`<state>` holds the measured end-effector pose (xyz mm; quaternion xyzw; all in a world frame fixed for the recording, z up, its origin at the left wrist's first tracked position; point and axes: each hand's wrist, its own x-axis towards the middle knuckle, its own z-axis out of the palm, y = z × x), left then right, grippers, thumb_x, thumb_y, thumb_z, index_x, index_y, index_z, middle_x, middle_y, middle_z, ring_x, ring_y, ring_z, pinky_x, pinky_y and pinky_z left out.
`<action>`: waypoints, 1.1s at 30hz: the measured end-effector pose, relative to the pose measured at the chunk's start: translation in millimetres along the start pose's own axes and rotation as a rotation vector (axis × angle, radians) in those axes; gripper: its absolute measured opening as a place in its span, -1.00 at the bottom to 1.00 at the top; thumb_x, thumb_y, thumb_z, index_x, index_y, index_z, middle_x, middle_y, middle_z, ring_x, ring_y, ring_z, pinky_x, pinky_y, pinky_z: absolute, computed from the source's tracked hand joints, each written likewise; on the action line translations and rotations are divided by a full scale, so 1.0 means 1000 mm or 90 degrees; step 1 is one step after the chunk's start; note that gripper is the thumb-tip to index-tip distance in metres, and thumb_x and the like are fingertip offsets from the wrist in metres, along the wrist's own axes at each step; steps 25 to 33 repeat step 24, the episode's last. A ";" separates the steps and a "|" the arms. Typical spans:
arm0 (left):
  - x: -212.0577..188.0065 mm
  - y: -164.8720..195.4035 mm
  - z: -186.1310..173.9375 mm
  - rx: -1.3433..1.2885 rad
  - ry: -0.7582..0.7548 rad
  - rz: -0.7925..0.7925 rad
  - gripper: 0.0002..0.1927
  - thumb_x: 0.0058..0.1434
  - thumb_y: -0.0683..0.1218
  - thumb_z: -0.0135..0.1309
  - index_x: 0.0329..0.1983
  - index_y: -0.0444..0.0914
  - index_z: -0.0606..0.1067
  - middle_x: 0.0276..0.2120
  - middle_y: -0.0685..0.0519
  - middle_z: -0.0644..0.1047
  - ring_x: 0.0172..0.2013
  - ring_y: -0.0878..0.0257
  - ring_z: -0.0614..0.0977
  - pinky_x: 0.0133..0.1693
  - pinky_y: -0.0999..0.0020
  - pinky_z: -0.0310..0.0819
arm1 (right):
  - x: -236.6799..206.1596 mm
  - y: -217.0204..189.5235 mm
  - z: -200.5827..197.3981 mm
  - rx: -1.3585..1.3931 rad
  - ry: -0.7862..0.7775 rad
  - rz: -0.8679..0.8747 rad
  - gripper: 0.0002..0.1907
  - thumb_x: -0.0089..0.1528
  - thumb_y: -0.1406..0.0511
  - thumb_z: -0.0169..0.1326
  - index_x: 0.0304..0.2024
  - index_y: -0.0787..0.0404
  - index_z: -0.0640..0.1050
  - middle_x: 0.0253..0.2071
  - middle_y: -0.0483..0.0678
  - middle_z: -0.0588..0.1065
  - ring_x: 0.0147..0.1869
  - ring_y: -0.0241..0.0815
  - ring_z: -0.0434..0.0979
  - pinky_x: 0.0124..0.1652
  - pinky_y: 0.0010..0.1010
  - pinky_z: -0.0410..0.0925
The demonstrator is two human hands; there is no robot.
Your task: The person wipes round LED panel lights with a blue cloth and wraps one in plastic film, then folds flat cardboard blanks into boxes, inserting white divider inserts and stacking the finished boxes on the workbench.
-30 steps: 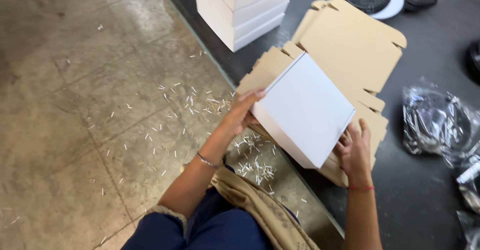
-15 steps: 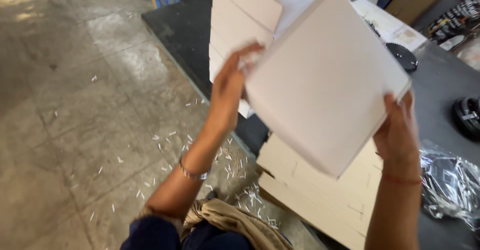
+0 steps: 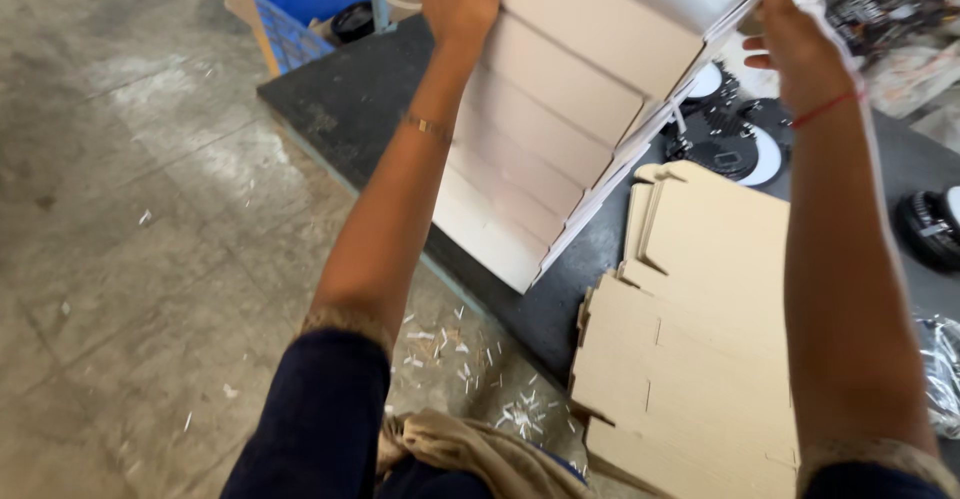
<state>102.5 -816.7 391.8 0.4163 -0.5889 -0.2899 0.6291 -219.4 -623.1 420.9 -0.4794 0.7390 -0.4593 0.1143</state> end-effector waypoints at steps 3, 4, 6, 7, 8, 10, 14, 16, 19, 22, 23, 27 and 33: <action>-0.003 -0.010 0.011 0.007 0.042 0.023 -0.57 0.45 0.12 -0.15 0.01 -0.36 0.42 -0.16 -0.04 0.57 -0.34 0.19 0.54 -0.32 0.30 0.41 | 0.007 0.007 0.010 0.067 -0.031 -0.067 0.06 0.34 -0.44 -0.44 0.46 0.20 0.36 0.36 0.02 0.49 0.24 -0.20 0.51 0.12 -0.35 0.31; -0.006 -0.014 0.012 0.009 0.051 0.030 -0.57 0.45 0.12 -0.15 0.00 -0.37 0.42 -0.18 -0.05 0.57 -0.35 0.18 0.53 -0.31 0.29 0.41 | 0.006 0.009 0.015 0.100 -0.018 -0.063 0.02 0.32 -0.42 -0.42 0.42 0.18 0.38 0.30 0.00 0.52 0.20 -0.21 0.55 0.12 -0.37 0.34; -0.005 -0.018 0.016 0.012 0.072 0.045 -0.57 0.46 0.11 -0.16 -0.04 -0.38 0.42 -0.21 -0.06 0.57 -0.36 0.16 0.53 -0.30 0.26 0.41 | 0.011 0.008 0.028 0.167 0.015 -0.059 -0.05 0.28 -0.38 -0.40 0.33 0.13 0.41 0.18 -0.04 0.59 0.14 -0.23 0.62 0.11 -0.40 0.39; -0.005 -0.020 0.016 0.010 0.080 0.050 -0.57 0.46 0.11 -0.17 -0.06 -0.39 0.42 -0.23 -0.06 0.57 -0.36 0.14 0.52 -0.30 0.25 0.41 | 0.013 0.006 0.032 0.190 0.012 -0.083 -0.10 0.30 -0.35 -0.38 0.29 0.14 0.43 0.15 -0.05 0.59 0.11 -0.23 0.62 0.11 -0.38 0.42; -0.005 -0.022 0.015 0.009 0.088 0.055 -0.57 0.46 0.11 -0.17 -0.08 -0.39 0.42 -0.25 -0.07 0.57 -0.37 0.13 0.52 -0.29 0.24 0.41 | 0.014 0.006 0.037 0.211 0.007 -0.105 -0.14 0.32 -0.33 -0.36 0.26 0.15 0.45 0.12 -0.07 0.59 0.09 -0.23 0.62 0.12 -0.36 0.45; -0.005 -0.028 0.014 0.000 0.103 0.065 -0.56 0.47 0.10 -0.18 -0.11 -0.40 0.42 -0.29 -0.08 0.57 -0.37 0.11 0.51 -0.28 0.21 0.40 | 0.011 0.009 0.039 0.234 0.030 -0.109 -0.21 0.35 -0.28 -0.30 0.19 0.17 0.48 0.07 -0.10 0.59 0.05 -0.23 0.62 0.11 -0.33 0.48; -0.008 -0.030 0.007 -0.039 0.121 0.107 -0.54 0.48 0.10 -0.20 -0.18 -0.42 0.43 -0.36 -0.11 0.57 -0.39 0.06 0.50 -0.26 0.15 0.40 | -0.011 0.030 0.039 0.313 0.150 -0.152 -0.37 0.41 -0.16 -0.14 0.16 0.23 0.40 0.02 -0.12 0.51 0.05 -0.22 0.59 0.09 -0.29 0.51; -0.012 -0.032 0.001 -0.116 0.116 0.185 -0.53 0.48 0.09 -0.21 -0.22 -0.44 0.43 -0.40 -0.12 0.57 -0.40 0.04 0.49 -0.25 0.12 0.39 | -0.043 0.049 0.051 0.322 0.208 -0.189 -0.53 0.44 0.00 -0.05 0.12 0.25 0.39 0.01 -0.14 0.48 0.07 -0.27 0.57 0.03 -0.33 0.55; -0.019 -0.039 -0.008 -0.226 0.080 0.280 -0.51 0.53 0.09 -0.23 -0.18 -0.46 0.44 -0.40 -0.11 0.56 -0.38 0.09 0.47 -0.22 0.13 0.40 | -0.095 0.074 0.084 0.132 0.204 -0.357 -0.89 0.47 0.44 0.06 0.04 0.28 0.42 -0.08 -0.06 0.50 -0.12 -0.31 0.52 -0.14 -0.49 0.49; -0.025 -0.059 -0.014 -0.177 0.064 0.227 -0.52 0.55 0.06 -0.18 -0.20 -0.50 0.42 -0.43 -0.13 0.51 -0.36 0.13 0.42 -0.19 0.14 0.42 | -0.108 0.087 0.100 0.302 0.118 -0.205 -0.82 0.45 0.60 0.02 0.02 0.29 0.46 -0.15 -0.05 0.55 -0.13 -0.32 0.61 -0.14 -0.51 0.56; -0.025 -0.068 -0.015 -0.145 0.059 0.194 -0.53 0.54 0.05 -0.16 -0.22 -0.49 0.42 -0.44 -0.12 0.50 -0.37 0.15 0.41 -0.20 0.18 0.41 | -0.112 0.092 0.101 0.301 0.106 -0.218 -0.87 0.47 0.56 0.04 0.01 0.29 0.48 -0.15 -0.03 0.55 -0.16 -0.32 0.59 -0.14 -0.50 0.55; -0.023 -0.076 -0.013 -0.114 0.054 0.160 -0.54 0.52 0.05 -0.14 -0.24 -0.49 0.41 -0.46 -0.11 0.48 -0.39 0.18 0.40 -0.22 0.21 0.41 | -0.110 0.098 0.097 0.301 0.095 -0.231 -0.91 0.49 0.53 0.06 0.00 0.30 0.49 -0.16 -0.02 0.54 -0.20 -0.31 0.57 -0.14 -0.48 0.53; -0.023 -0.076 -0.013 -0.114 0.054 0.160 -0.54 0.52 0.05 -0.14 -0.24 -0.49 0.41 -0.46 -0.11 0.48 -0.39 0.18 0.40 -0.22 0.21 0.41 | -0.110 0.098 0.097 0.301 0.095 -0.231 -0.91 0.49 0.53 0.06 0.00 0.30 0.49 -0.16 -0.02 0.54 -0.20 -0.31 0.57 -0.14 -0.48 0.53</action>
